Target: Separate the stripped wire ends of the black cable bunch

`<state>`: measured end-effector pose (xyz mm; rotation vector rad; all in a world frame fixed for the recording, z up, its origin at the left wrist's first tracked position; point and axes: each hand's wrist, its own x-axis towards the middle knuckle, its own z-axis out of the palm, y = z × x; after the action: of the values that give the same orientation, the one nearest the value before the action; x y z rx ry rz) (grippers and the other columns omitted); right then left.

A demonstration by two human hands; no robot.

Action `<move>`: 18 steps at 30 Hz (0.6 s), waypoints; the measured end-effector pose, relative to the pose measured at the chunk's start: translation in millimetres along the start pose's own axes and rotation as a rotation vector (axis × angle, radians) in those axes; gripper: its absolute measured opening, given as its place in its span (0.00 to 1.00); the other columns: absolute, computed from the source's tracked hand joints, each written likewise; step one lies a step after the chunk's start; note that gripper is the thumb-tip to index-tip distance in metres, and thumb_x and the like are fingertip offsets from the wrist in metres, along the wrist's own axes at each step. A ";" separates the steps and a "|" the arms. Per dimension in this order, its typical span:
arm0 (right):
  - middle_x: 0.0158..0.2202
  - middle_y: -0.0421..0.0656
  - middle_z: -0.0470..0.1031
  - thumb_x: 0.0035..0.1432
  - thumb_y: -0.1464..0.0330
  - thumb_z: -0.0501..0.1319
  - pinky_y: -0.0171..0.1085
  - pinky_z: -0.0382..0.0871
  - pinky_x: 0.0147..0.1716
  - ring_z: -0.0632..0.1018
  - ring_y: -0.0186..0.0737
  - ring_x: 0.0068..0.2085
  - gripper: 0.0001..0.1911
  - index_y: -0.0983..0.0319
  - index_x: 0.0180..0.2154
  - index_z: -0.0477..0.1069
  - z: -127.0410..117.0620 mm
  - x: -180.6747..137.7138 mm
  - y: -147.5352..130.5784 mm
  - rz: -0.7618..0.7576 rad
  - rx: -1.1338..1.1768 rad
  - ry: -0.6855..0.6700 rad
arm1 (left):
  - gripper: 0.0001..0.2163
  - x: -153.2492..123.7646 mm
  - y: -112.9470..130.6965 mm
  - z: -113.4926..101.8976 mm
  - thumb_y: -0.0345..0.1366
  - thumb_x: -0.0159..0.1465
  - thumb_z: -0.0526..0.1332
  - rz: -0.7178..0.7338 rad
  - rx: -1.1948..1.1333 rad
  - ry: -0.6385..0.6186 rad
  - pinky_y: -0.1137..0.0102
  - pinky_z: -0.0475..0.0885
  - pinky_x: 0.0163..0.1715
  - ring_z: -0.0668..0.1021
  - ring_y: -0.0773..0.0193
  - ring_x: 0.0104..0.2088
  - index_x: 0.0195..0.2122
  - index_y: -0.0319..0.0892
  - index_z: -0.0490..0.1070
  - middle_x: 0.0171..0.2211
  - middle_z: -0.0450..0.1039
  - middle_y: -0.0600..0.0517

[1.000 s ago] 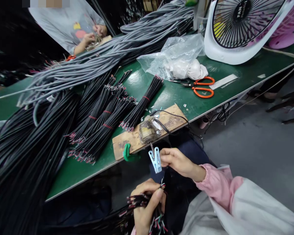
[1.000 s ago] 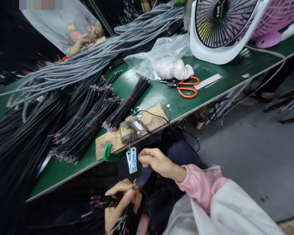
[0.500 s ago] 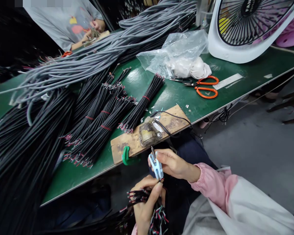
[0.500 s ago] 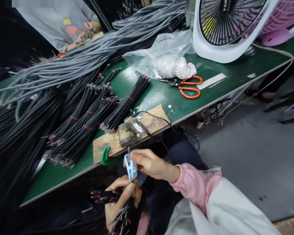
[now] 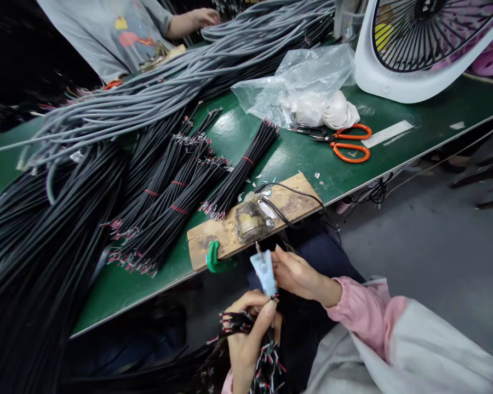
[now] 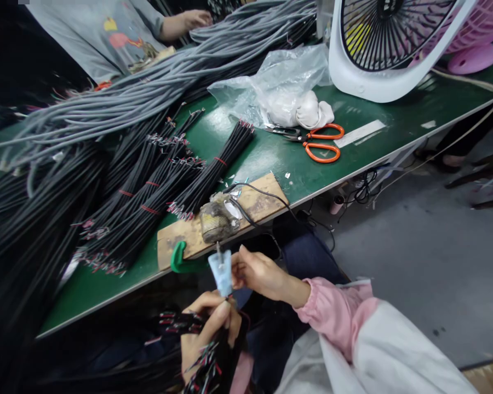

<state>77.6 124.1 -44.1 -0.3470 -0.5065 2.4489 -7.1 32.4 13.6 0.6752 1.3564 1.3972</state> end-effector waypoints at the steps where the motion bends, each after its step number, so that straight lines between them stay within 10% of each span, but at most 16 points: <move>1: 0.23 0.41 0.69 0.55 0.46 0.58 0.30 0.58 0.25 0.68 0.30 0.25 0.29 0.68 0.32 0.73 -3.7 -3.0 2.4 -0.004 -0.018 0.020 | 0.09 -0.5 -0.8 -0.1 0.37 0.58 0.66 -0.003 0.003 0.002 0.78 0.59 0.11 0.66 0.73 0.09 0.24 0.40 0.71 0.12 0.65 0.58; 18: 0.24 0.39 0.69 0.51 0.69 0.66 0.31 0.60 0.25 0.67 0.29 0.25 0.06 0.67 0.28 0.75 2.6 -52.7 -6.7 -0.204 -0.976 -0.062 | 0.17 -36.8 -52.4 -6.3 0.45 0.49 0.71 -0.439 -0.013 0.091 0.76 0.62 0.11 0.68 0.70 0.10 0.25 0.40 0.65 0.10 0.67 0.58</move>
<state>121.3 96.2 -32.2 -0.5630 -1.6598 1.8568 13.4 -12.3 -27.9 0.2808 1.4594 1.0900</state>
